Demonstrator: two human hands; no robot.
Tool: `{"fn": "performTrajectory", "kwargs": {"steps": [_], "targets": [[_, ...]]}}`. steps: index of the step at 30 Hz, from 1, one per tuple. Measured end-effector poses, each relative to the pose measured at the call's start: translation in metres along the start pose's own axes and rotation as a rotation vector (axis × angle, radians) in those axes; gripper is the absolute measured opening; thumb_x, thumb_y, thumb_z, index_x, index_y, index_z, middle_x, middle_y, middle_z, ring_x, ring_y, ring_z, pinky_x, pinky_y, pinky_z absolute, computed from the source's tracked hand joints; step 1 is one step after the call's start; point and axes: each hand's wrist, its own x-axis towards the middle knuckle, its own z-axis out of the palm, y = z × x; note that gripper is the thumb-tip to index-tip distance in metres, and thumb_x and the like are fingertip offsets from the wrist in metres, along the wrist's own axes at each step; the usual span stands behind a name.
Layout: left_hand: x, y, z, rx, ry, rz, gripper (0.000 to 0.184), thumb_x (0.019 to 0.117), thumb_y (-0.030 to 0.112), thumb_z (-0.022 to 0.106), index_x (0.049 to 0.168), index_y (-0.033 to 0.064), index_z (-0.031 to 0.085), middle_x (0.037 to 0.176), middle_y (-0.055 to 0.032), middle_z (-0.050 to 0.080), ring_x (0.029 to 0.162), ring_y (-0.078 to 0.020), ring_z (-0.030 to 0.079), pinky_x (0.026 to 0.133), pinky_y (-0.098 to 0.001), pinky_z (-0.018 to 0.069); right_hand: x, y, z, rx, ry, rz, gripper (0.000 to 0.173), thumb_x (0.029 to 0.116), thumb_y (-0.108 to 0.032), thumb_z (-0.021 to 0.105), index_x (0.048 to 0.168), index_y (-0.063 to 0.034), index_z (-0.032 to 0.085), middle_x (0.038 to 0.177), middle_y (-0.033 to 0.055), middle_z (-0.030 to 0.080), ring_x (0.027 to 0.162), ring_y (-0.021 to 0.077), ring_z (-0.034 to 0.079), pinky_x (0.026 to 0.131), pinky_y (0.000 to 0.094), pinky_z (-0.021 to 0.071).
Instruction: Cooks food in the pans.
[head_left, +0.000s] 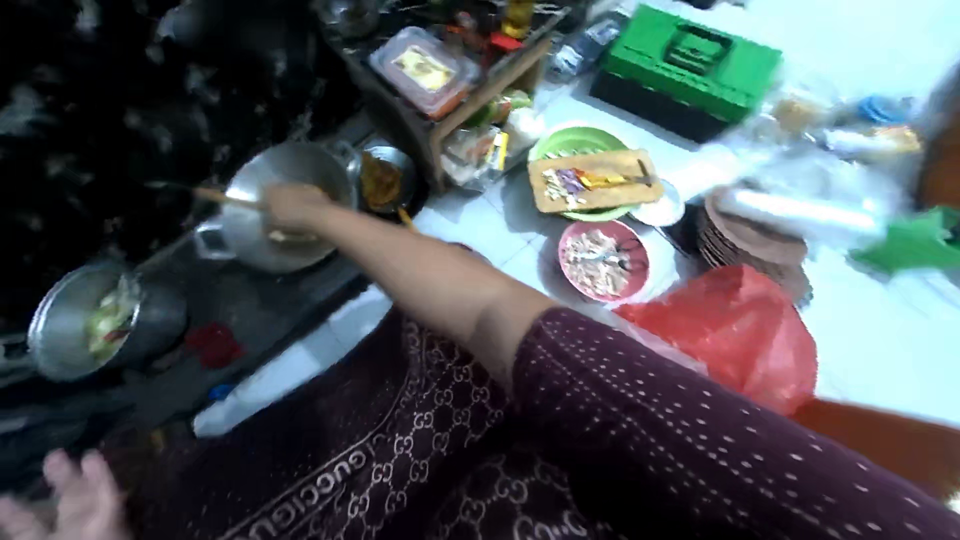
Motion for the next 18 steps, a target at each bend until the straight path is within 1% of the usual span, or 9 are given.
{"fn": "performTrajectory", "kwargs": {"steps": [1,3,5,6,8,10,14,16,18], "targets": [[0.021,0.004,0.002,-0.167,0.137,-0.011,0.074,0.1071,0.055,0.014,0.155,-0.0025,0.018,0.160,-0.0224,0.035,0.149,-0.0312,0.039,0.120,-0.0375,0.0398,0.006,0.004,0.000,-0.027,0.002,0.031,0.037,0.1046,-0.016,0.059,0.136,0.0032,0.059,0.138,0.0238,0.062,0.129,0.0371,0.060,0.105,0.0586,0.0478],[0.068,0.010,0.010,-0.187,0.269,0.016,0.051,0.1124,0.038,0.021,0.146,0.0012,0.030,0.143,-0.0154,0.053,0.132,-0.0205,0.057,0.106,-0.0290,0.0521,0.016,0.011,-0.001,-0.079,0.016,0.119,0.038,0.1021,-0.019,0.063,0.133,0.0028,0.060,0.133,0.0242,0.063,0.124,0.0385,0.062,0.100,0.0615,0.0493],[0.117,0.018,0.014,-0.128,0.205,0.082,0.037,0.1131,0.028,0.023,0.140,0.0081,0.038,0.130,-0.0054,0.062,0.118,-0.0096,0.064,0.100,-0.0241,0.0522,0.026,0.019,-0.003,-0.172,0.029,0.205,0.036,0.1024,-0.023,0.060,0.129,0.0003,0.062,0.129,0.0231,0.065,0.120,0.0394,0.063,0.096,0.0642,0.0502],[0.136,0.021,0.031,-0.149,0.224,0.146,0.032,0.1128,0.029,0.024,0.130,0.0101,0.043,0.118,-0.0039,0.065,0.107,-0.0082,0.067,0.093,-0.0236,0.0541,0.030,0.023,-0.003,-0.222,0.032,0.242,0.036,0.1035,-0.027,0.057,0.126,0.0003,0.064,0.127,0.0234,0.066,0.119,0.0403,0.064,0.094,0.0656,0.0505],[0.151,0.022,0.065,-0.217,0.266,0.256,0.040,0.1124,0.040,0.020,0.125,0.0112,0.046,0.106,-0.0057,0.065,0.096,-0.0120,0.067,0.088,-0.0280,0.0556,0.033,0.026,-0.002,-0.321,-0.001,0.307,0.040,0.1057,-0.030,0.053,0.127,0.0025,0.063,0.129,0.0252,0.065,0.121,0.0418,0.063,0.096,0.0673,0.0489],[0.146,0.012,0.078,-0.193,0.348,0.263,0.050,0.1084,0.052,0.015,0.134,0.0161,0.039,0.114,-0.0053,0.060,0.101,-0.0137,0.065,0.092,-0.0325,0.0543,0.037,0.029,0.002,-0.419,-0.026,0.336,0.040,0.1053,-0.029,0.055,0.127,0.0040,0.062,0.130,0.0268,0.064,0.122,0.0431,0.063,0.097,0.0682,0.0483],[0.150,-0.014,0.059,-0.216,0.662,0.018,0.060,0.1015,0.060,0.024,0.148,0.0217,0.032,0.118,-0.0046,0.054,0.101,-0.0159,0.062,0.086,-0.0360,0.0549,0.048,0.034,0.013,-0.527,-0.079,0.308,0.040,0.1077,-0.028,0.050,0.138,-0.0038,0.061,0.137,0.0256,0.062,0.128,0.0460,0.059,0.101,0.0718,0.0440],[0.162,-0.009,0.059,-0.228,0.647,0.032,0.052,0.1016,0.057,0.023,0.133,0.0197,0.042,0.103,-0.0020,0.056,0.088,-0.0133,0.062,0.079,-0.0352,0.0544,0.056,0.034,0.022,-0.576,-0.112,0.293,0.040,0.1080,-0.029,0.051,0.140,-0.0058,0.060,0.135,0.0257,0.063,0.127,0.0469,0.059,0.100,0.0728,0.0444],[0.169,0.000,0.068,-0.230,0.574,0.111,0.046,0.1044,0.052,0.024,0.126,0.0183,0.045,0.101,-0.0015,0.055,0.088,-0.0132,0.061,0.082,-0.0363,0.0526,0.064,0.033,0.030,-0.598,-0.123,0.306,0.040,0.1083,-0.032,0.050,0.137,-0.0062,0.061,0.130,0.0258,0.065,0.123,0.0470,0.062,0.098,0.0729,0.0458]]}}
